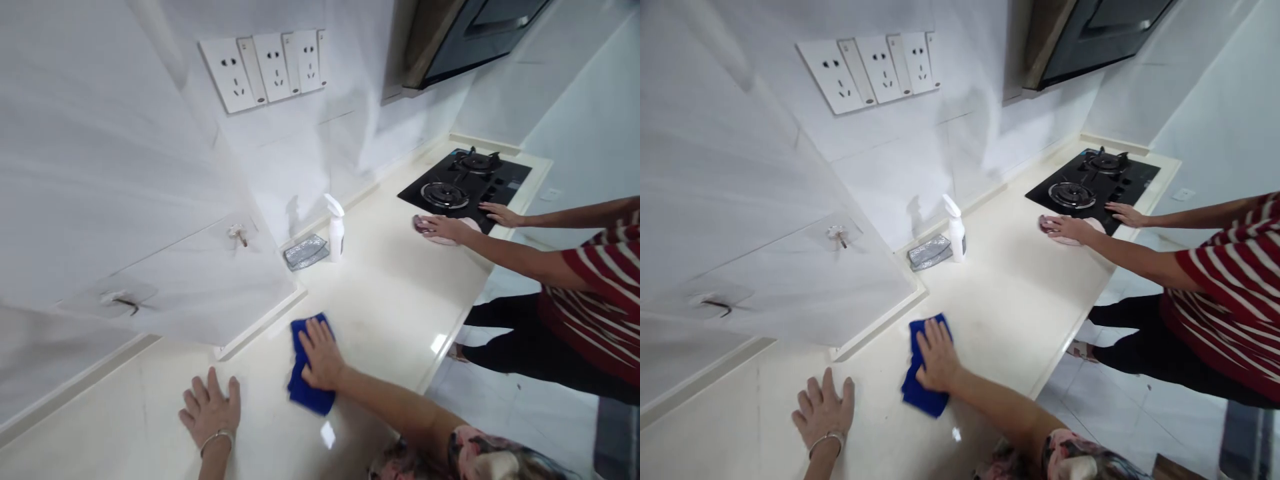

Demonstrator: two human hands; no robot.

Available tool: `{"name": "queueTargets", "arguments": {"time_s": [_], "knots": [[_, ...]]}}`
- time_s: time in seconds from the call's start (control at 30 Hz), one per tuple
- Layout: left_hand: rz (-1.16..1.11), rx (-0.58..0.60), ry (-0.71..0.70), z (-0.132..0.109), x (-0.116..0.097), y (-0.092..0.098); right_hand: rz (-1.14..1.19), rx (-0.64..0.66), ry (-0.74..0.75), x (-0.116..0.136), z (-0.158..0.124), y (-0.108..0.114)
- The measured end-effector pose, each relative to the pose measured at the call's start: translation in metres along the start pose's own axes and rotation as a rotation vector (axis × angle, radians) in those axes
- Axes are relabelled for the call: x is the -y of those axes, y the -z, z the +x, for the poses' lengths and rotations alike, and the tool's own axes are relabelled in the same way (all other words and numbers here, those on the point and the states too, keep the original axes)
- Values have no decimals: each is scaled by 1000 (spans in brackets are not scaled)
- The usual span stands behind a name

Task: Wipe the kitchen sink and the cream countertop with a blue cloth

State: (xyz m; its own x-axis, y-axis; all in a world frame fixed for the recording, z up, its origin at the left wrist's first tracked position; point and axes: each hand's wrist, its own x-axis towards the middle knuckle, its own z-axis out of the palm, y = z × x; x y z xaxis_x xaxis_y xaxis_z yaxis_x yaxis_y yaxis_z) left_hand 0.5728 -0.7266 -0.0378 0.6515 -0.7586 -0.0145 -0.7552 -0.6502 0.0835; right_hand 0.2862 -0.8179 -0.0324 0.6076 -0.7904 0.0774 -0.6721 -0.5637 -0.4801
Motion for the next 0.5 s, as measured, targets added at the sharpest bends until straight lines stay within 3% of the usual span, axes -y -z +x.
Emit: {"name": "queueTargets", "arguments": {"time_s": [0.1, 0.17, 0.23, 0.33, 0.5], "knots": [[7, -49, -41, 2, 1, 0, 32, 35, 237, 28, -30, -16], [16, -88, -71, 5, 2, -1, 48, 52, 358, 24, -50, -17], [18, -116, -96, 7, 1, -3, 76, 63, 393, 5, -75, -10], [11, -133, -114, 7, 1, -6, 99, 45, 263, -44, -123, 15], [2, -186, -140, 4, 1, -9, -71, -63, -168, -137, -185, 72]]}}
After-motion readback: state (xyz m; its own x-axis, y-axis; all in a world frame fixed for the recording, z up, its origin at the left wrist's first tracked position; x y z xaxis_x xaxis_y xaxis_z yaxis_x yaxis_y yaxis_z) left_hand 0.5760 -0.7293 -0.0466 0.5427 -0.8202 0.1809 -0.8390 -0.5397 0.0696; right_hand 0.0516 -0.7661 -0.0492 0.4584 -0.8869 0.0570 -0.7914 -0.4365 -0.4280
